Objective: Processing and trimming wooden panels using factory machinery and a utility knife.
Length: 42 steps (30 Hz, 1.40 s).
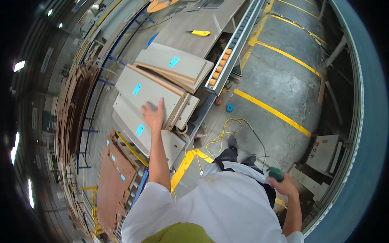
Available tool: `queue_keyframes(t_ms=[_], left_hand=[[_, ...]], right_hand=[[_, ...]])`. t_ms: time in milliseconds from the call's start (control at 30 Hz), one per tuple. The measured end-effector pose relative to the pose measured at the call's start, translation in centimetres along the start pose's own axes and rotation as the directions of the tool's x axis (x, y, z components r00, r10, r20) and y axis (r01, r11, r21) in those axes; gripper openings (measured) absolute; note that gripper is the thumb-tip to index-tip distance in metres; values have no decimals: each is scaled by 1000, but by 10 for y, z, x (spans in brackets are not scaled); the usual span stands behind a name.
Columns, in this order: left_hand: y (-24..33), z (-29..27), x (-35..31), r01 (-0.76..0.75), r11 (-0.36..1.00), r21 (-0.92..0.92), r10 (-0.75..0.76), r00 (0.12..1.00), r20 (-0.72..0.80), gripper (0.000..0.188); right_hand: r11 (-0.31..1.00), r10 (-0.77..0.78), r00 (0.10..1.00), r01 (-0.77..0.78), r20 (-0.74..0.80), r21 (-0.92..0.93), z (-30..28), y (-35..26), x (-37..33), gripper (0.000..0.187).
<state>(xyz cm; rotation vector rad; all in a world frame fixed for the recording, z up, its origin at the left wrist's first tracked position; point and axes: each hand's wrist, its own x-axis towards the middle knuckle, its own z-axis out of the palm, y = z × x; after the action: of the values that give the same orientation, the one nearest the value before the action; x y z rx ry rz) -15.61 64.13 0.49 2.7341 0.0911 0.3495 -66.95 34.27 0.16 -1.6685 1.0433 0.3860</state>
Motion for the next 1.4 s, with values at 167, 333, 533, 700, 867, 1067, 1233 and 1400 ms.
queue_keyframes(t_ms=[167, 333, 533, 700, 867, 1067, 1233, 1400], left_hand=[[-68, 10, 3, 55, 955, -293, -95, 988, -124, 85], [-149, -4, -14, -182, 857, 483, 35, 954, 297, 60], [-102, 0, -44, 246, 881, 405, -191, 966, -172, 74], [-106, -36, -22, 457, 864, 211, -485, 868, 106, 76], [-139, -35, -8, 67, 955, 288, -59, 998, -35, 57], [-134, -47, 32, -10, 948, 317, 141, 908, -394, 54], [-45, -101, 87, -300, 951, 76, 292, 790, -539, 48], [67, -103, 97, -336, 798, -500, 180, 925, -333, 61]], right_hand=[[984, 50, 849, -132, -526, -120, 15, 100, 34, 52], [963, 132, 954, -58, -270, 264, 60, 113, -1, 50], [963, 69, 989, -32, -129, 268, 28, 48, -15, 47], [932, 29, 963, -122, -266, -342, 35, 123, 31, 56], [799, 450, 859, -510, -245, -320, 83, 258, 70, 48], [748, 663, 745, -653, -76, 117, 132, 309, 69, 53], [580, 738, 653, -742, 170, 336, 131, 308, 79, 41], [670, 609, 762, -643, 220, 371, 167, 317, 81, 37]])
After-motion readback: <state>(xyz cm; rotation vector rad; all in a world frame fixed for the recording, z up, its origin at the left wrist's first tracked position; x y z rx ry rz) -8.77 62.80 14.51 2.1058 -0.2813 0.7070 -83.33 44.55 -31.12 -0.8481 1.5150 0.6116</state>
